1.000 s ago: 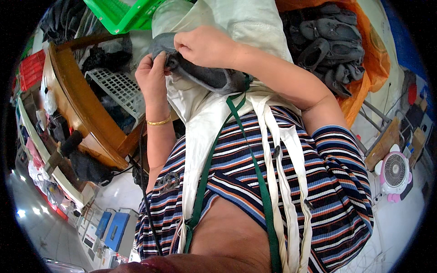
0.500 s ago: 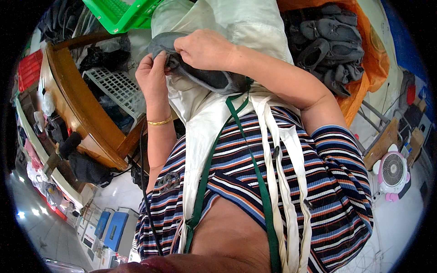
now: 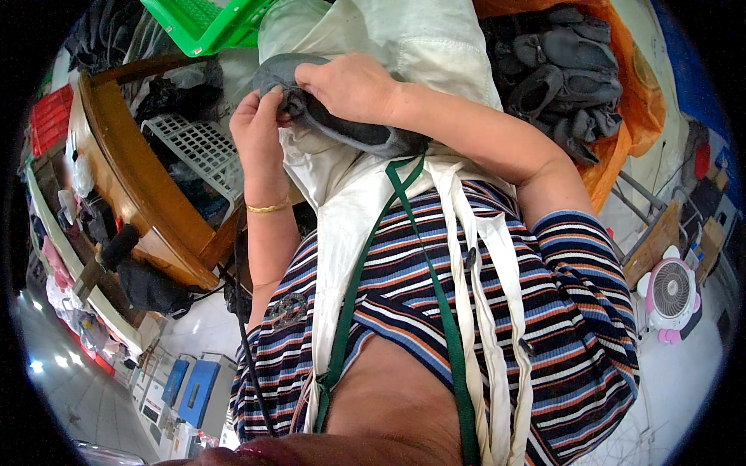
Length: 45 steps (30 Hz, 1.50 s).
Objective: The person sits and sews the edges of grey fabric slippers using a needle and thread. They pick up slippers from a green basket, stitch the seams, and place the finished items into an orange bag.
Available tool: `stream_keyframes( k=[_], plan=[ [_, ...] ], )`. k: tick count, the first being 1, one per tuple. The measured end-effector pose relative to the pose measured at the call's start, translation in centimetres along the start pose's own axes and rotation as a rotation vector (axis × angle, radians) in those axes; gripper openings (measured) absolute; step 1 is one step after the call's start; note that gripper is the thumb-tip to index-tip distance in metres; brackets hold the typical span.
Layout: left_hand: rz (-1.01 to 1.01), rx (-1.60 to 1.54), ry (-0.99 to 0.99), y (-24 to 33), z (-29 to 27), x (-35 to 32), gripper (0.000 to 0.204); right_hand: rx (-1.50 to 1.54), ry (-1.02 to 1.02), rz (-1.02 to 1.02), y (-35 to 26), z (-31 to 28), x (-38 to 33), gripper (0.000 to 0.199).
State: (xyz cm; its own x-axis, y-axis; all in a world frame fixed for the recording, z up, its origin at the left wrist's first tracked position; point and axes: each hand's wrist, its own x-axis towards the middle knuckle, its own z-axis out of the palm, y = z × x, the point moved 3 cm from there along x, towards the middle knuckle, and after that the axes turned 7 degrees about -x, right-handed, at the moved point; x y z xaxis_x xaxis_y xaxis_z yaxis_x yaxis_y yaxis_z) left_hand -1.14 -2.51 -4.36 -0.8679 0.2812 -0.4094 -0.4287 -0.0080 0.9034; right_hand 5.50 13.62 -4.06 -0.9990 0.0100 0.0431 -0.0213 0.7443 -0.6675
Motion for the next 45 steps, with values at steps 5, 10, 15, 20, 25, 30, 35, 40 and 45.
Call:
stream_keyframes(
  k=[5,10,15,20,25,30,35,40,45],
  plan=[
    [-0.033,-0.043,-0.011,0.1,-0.2,0.2,0.009,0.057,0.046,-0.007,-0.2,0.5,0.3,0.01],
    [-0.049,-0.06,-0.023,0.1,-0.2,0.2,0.008,-0.024,-0.011,-0.045,-0.3,-0.2,0.6,0.009],
    [-0.064,-0.039,-0.045,0.2,-0.5,0.4,0.008,-0.1,-0.069,-0.068,-0.7,-1.0,0.9,0.009],
    [-0.067,-0.019,-0.065,0.4,-0.6,0.6,0.008,-0.092,-0.073,-0.075,-0.8,-1.1,1.1,0.009],
    [-0.115,-0.029,-0.083,0.8,-0.7,0.4,0.008,0.003,-0.044,-0.07,-0.5,-0.4,0.9,0.01],
    [-0.193,-0.12,-0.156,0.4,-1.3,1.0,0.007,0.082,-0.001,-0.038,-0.9,0.2,0.5,0.01],
    [-0.227,-0.164,-0.159,0.5,-1.4,0.9,0.007,0.092,0.046,-0.02,-1.0,0.5,0.6,0.011],
    [-0.209,-0.165,-0.154,0.4,-1.3,0.8,0.008,0.208,0.086,0.036,-1.6,0.6,1.4,0.016],
    [-0.161,-0.141,-0.122,0.1,-1.0,0.6,0.009,0.252,0.014,0.014,-1.2,0.4,2.7,0.016]
  ],
)
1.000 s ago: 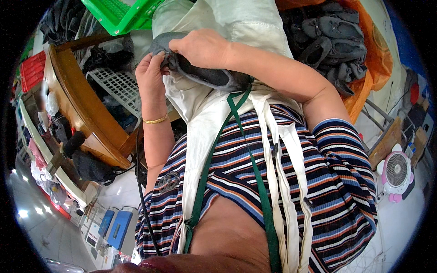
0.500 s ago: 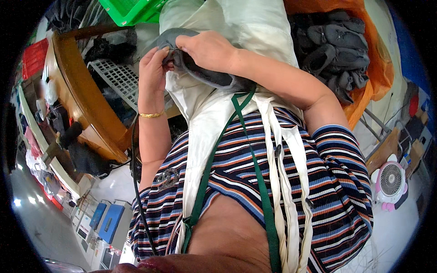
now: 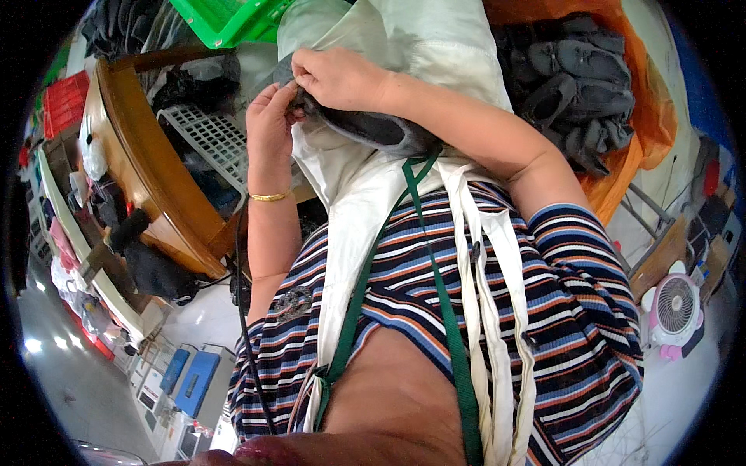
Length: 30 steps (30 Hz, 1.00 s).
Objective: The person sits and sews the edges of grey fabric slippers using a needle and thread. They pick up slippers from a green basket, stitch the seams, and place the finished items into an orange bag.
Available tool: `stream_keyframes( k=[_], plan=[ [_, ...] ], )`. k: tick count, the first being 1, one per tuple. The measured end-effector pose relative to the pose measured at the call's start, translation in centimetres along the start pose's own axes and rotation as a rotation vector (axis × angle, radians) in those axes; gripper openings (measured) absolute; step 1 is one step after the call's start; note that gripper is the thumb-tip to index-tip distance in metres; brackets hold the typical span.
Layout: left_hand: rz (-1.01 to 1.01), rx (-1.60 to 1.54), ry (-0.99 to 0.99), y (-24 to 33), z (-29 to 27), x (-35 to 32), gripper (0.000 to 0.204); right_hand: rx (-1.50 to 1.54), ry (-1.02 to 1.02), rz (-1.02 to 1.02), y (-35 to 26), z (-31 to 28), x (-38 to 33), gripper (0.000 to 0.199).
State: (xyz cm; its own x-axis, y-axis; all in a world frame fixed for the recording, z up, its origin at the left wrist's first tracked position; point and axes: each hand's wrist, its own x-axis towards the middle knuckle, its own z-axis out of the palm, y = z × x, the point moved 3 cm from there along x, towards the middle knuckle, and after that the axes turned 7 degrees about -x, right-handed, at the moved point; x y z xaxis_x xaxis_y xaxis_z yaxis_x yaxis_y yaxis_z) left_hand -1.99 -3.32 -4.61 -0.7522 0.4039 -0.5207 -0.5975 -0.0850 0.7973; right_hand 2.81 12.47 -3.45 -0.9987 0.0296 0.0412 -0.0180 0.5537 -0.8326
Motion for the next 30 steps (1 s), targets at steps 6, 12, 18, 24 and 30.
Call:
stream_keyframes(
  k=[6,12,18,24,30],
  plan=[
    [0.064,0.096,0.027,-0.1,0.8,0.1,0.01,-0.146,0.191,-0.225,-0.6,-1.2,0.1,0.012],
    [0.121,0.196,0.035,0.0,0.9,0.4,0.013,0.511,0.151,0.064,0.4,-0.5,2.6,0.02],
    [0.152,0.228,0.019,0.0,1.0,0.4,0.01,0.887,0.043,0.353,3.9,-4.7,1.6,0.028],
    [0.187,0.355,0.059,-0.1,1.2,0.8,0.016,1.479,0.478,0.296,9.1,-12.7,-0.4,0.018],
    [0.303,0.507,0.211,-0.2,0.0,-0.2,0.04,1.385,0.423,0.347,7.0,-7.2,-1.4,0.016]
  ],
)
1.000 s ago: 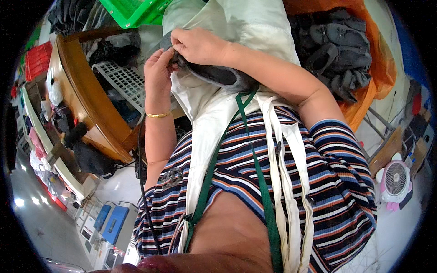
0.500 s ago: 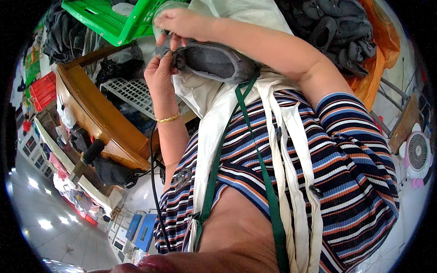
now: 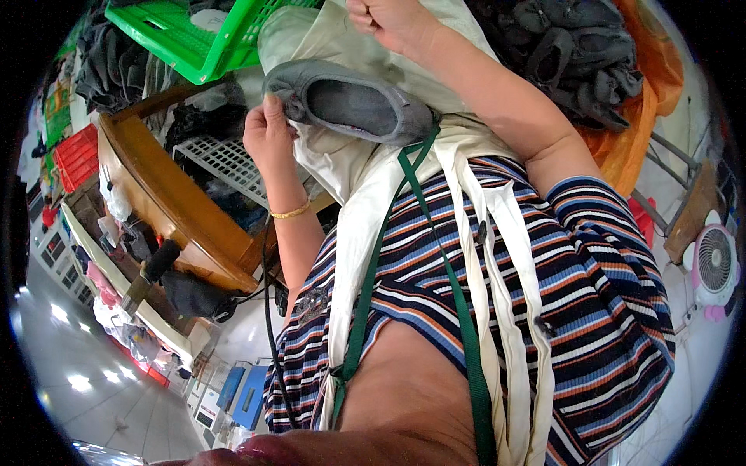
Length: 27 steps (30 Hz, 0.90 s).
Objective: The person sits and sews the edges of grey fabric slippers using a needle and thread. They pick up slippers from a green basket, stitch the seams, and place the finished items into an orange bag.
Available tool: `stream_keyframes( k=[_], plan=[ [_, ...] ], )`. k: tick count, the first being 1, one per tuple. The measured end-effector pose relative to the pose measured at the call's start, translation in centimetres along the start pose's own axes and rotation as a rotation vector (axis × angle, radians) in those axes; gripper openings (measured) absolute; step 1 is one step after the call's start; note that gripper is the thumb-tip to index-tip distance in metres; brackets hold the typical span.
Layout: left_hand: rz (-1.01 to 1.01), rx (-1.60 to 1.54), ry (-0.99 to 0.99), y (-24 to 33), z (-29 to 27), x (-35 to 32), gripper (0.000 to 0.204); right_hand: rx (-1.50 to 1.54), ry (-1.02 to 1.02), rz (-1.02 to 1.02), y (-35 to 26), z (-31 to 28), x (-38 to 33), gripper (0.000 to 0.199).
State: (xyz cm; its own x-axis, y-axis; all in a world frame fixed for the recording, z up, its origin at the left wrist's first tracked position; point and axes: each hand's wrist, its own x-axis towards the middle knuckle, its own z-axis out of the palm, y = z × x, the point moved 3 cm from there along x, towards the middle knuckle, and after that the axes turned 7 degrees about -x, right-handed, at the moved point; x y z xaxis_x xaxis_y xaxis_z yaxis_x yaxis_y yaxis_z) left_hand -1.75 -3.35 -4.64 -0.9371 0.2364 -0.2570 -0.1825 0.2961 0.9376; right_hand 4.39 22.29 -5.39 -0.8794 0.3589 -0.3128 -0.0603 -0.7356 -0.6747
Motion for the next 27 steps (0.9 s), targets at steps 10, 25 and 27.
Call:
stream_keyframes(
  k=[10,25,27],
  plan=[
    [-0.259,-0.285,-0.134,0.2,1.0,-1.3,0.029,-0.363,-0.075,0.027,4.9,1.9,-1.9,0.024],
    [-0.016,-0.112,-0.083,-0.5,1.3,-0.5,0.021,-0.444,-0.086,-0.024,6.1,2.3,-2.7,0.022],
    [0.079,-0.031,-0.099,0.6,0.5,0.3,0.02,-0.453,-0.087,-0.023,6.2,2.1,-2.6,0.022]
  ],
)
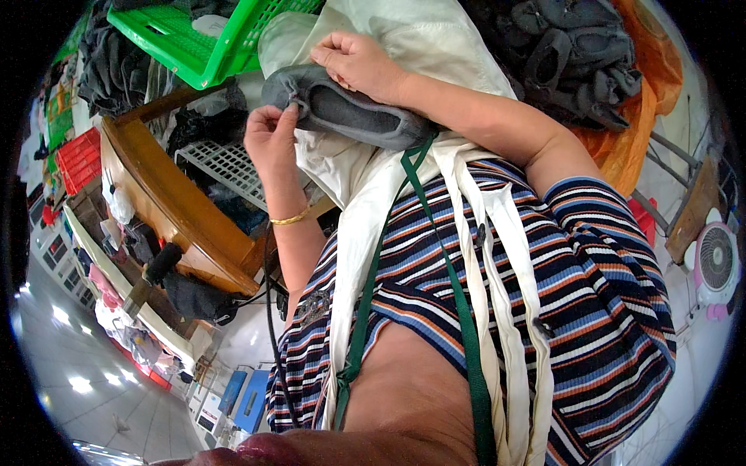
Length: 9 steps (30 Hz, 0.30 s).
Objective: The person sits and sews the edges of grey fabric slippers using a needle and thread. They pick up slippers from a green basket, stitch the seams, and place the finished items into an orange bag.
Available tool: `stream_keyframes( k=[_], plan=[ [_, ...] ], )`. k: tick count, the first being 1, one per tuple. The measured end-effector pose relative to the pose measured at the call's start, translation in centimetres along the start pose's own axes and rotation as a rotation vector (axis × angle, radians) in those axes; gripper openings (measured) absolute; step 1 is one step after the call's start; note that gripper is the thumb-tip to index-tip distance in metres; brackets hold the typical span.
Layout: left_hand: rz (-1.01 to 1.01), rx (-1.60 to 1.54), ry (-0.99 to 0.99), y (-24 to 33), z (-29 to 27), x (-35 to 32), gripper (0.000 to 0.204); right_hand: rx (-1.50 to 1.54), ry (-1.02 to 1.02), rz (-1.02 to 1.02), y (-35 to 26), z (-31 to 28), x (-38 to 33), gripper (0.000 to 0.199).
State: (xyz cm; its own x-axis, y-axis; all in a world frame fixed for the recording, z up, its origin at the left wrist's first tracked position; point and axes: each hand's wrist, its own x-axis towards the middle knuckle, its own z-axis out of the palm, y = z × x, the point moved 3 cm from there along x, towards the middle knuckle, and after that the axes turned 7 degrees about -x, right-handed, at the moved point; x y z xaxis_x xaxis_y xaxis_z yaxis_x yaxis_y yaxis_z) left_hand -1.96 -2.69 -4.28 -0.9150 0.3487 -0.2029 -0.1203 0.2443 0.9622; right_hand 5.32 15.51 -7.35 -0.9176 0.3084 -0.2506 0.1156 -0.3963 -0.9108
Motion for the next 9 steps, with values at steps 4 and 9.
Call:
stream_keyframes(
  k=[4,9],
  plan=[
    [0.284,0.454,0.008,1.7,-1.5,0.7,0.022,-0.032,0.011,0.03,-0.2,0.2,-0.2,0.023],
    [-0.002,0.306,0.112,0.5,-1.0,-0.2,0.017,-0.007,0.005,0.03,0.2,-0.1,0.0,0.024]
  ],
)
